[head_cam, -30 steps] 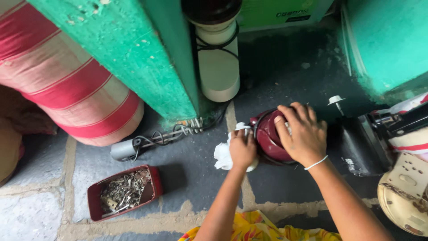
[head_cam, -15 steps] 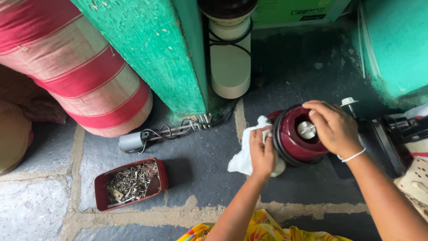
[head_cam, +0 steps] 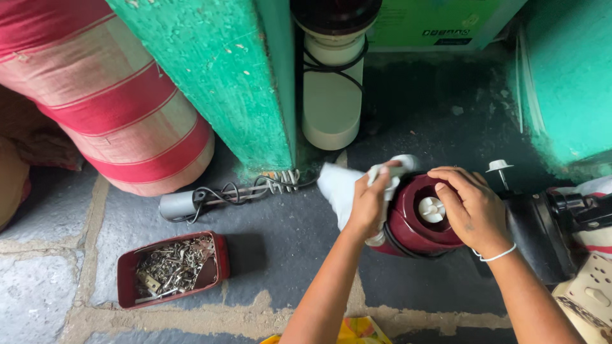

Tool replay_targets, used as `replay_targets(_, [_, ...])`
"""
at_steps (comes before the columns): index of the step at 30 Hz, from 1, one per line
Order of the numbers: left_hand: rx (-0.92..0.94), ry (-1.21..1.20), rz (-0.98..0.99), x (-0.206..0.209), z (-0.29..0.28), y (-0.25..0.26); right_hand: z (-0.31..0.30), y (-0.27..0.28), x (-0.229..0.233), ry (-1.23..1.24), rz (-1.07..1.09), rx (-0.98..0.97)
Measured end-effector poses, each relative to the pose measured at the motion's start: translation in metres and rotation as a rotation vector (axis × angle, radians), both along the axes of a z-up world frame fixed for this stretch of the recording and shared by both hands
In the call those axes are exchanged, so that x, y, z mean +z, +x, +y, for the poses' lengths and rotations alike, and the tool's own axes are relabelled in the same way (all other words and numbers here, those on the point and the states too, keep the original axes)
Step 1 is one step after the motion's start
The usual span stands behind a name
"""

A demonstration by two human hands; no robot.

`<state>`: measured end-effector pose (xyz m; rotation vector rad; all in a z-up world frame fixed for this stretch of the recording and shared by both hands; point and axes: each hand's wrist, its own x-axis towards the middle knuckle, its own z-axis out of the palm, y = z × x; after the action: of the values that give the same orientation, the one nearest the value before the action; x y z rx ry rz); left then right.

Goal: The person sits on the floor and wipes a small beige electrical component with a white cloth. They then pick up a maroon blender jar and wipe its exterior and interior surfaces with the same cloth.

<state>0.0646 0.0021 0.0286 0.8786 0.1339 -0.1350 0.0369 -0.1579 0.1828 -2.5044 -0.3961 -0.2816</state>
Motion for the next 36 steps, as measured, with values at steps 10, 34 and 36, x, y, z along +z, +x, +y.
replay_targets(10, [-0.254, 0.955, 0.055, -0.065, 0.018, 0.075, -0.002, 0.005, -0.003, 0.026, -0.024, -0.004])
replay_targets(34, [0.135, 0.598, -0.457, 0.009, 0.017, -0.046, -0.002, 0.0, -0.005, -0.022, -0.053, -0.033])
replay_targets(36, [0.166, 0.747, -0.396, 0.005, 0.017, -0.045, -0.002, -0.001, -0.005, -0.026, -0.061, -0.023])
